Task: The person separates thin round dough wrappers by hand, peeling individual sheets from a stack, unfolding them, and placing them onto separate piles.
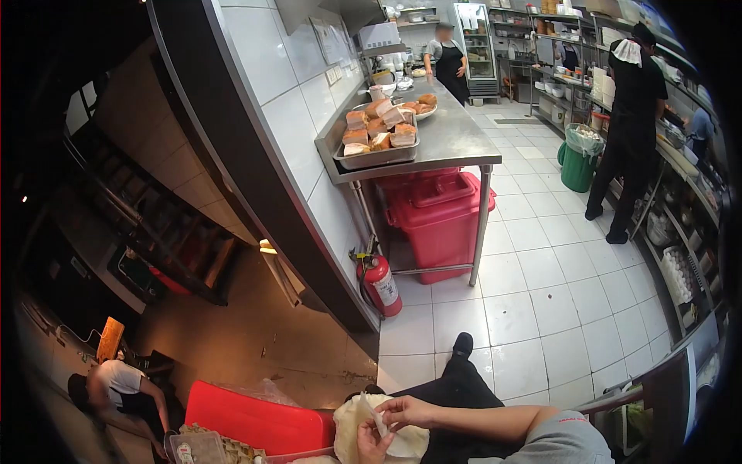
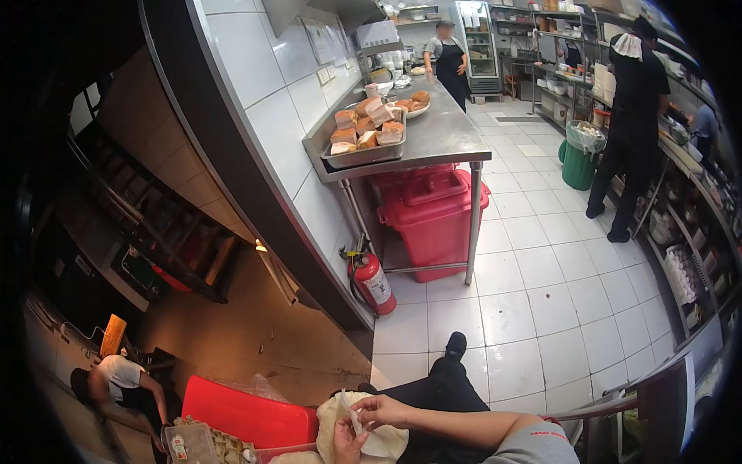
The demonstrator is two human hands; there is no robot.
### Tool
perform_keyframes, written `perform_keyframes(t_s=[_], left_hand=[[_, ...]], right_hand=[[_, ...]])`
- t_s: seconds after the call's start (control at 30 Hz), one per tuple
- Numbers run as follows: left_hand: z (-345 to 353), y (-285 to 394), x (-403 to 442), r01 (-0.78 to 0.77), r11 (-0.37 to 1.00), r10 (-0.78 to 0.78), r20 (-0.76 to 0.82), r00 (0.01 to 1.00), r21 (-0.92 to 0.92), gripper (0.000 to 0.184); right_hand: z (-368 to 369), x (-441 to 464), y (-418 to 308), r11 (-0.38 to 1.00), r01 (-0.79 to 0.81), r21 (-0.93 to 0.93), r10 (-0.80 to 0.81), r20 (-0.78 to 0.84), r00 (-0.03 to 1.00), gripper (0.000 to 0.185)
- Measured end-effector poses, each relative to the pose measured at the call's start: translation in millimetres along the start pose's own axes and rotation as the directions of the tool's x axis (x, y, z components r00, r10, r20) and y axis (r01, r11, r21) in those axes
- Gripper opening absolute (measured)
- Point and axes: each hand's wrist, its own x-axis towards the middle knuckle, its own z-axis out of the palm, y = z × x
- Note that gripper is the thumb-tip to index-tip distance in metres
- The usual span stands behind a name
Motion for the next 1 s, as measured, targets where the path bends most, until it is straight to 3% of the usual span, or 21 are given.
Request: perform_keyframes(t_s=[0.07,0.17,0.27,0.3,0.37,0.4,0.43,0.47,0.57,0.7,0.77,0.8,0.9,1.0], left_hand=[[-14.6,-15.9,6.5,-0.034,0.989,0.038,0.025,0.999,-0.141,0.055],[-3.9,7.7,5.2,-0.010,0.997,0.007,-0.033,0.999,-0.079,0.070],[-5.5,-17.0,3.7,-0.109,0.990,0.099,-0.115,0.988,-0.090,0.053],[-12.2,-26.5,5.5,-0.103,0.991,0.109,-0.073,0.991,0.083,0.060],[-10.6,-31.1,7.8,-0.128,0.968,0.148,-0.079,0.986,0.216,0.057],[1.2,-12.1,6.8,-0.025,0.990,0.043,-0.134,0.990,0.136,0.054],[-1.7,-15.4,5.9,-0.035,0.968,0.077,-0.159,0.984,0.249,0.051],[-15.6,-36.4,6.9,-0.056,0.987,0.080,-0.155,0.985,0.152,0.052],[5.5,31.9,2.7,-0.024,0.971,-0.010,-0.138,0.990,-0.238,0.055],[-4.3,106.1,-15.2,-0.044,0.925,-0.043,-0.219,0.975,-0.376,0.056],[-16.8,117.6,-22.1,-0.069,0.867,-0.065,-0.250,0.966,-0.494,0.056],[-22.4,120.3,-24.7,-0.081,0.831,-0.076,-0.258,0.963,-0.550,0.055],[-54.1,95.3,-28.4,-0.126,0.916,-0.014,-0.345,0.938,-0.380,0.055],[-82.4,56.4,-32.5,-0.045,0.971,-0.053,-0.396,0.917,-0.235,0.050]], right_hand=[[2.8,-0.9,-2.4,1.000,-0.003,-0.007,0.003,-0.010,1.000,0.033],[2.9,1.5,-1.0,0.999,0.021,-0.038,-0.021,-0.003,1.000,0.032],[7.9,-1.3,0.7,0.994,0.072,-0.082,-0.072,0.006,0.997,0.030],[9.8,-3.5,-1.0,0.987,0.083,-0.140,-0.088,-0.034,0.996,0.029],[0.5,-1.2,6.0,0.982,0.122,-0.144,-0.126,-0.022,0.992,0.028],[4.1,-6.9,-0.3,0.989,0.108,-0.102,-0.112,-0.036,0.993,0.027],[8.0,-8.3,-2.3,0.994,0.082,-0.072,-0.089,-0.104,0.991,0.026],[10.2,-11.0,-6.1,0.994,0.081,-0.080,-0.093,-0.165,0.982,0.024],[8.4,-13.8,-8.0,0.994,0.077,0.076,-0.051,-0.295,0.954,0.017],[12.0,-21.1,-14.5,0.982,-0.021,0.186,0.079,-0.308,0.948,0.032],[9.9,-18.7,-12.1,0.959,-0.072,0.275,0.137,-0.225,0.965,0.044],[9.6,-19.8,-13.5,0.909,-0.076,0.409,0.137,-0.122,0.983,0.050],[-6.5,-15.7,-11.5,0.889,-0.049,0.456,0.098,-0.085,0.992,0.049],[-12.1,-12.3,-8.0,0.962,-0.026,0.271,0.066,-0.139,0.988,0.026]])
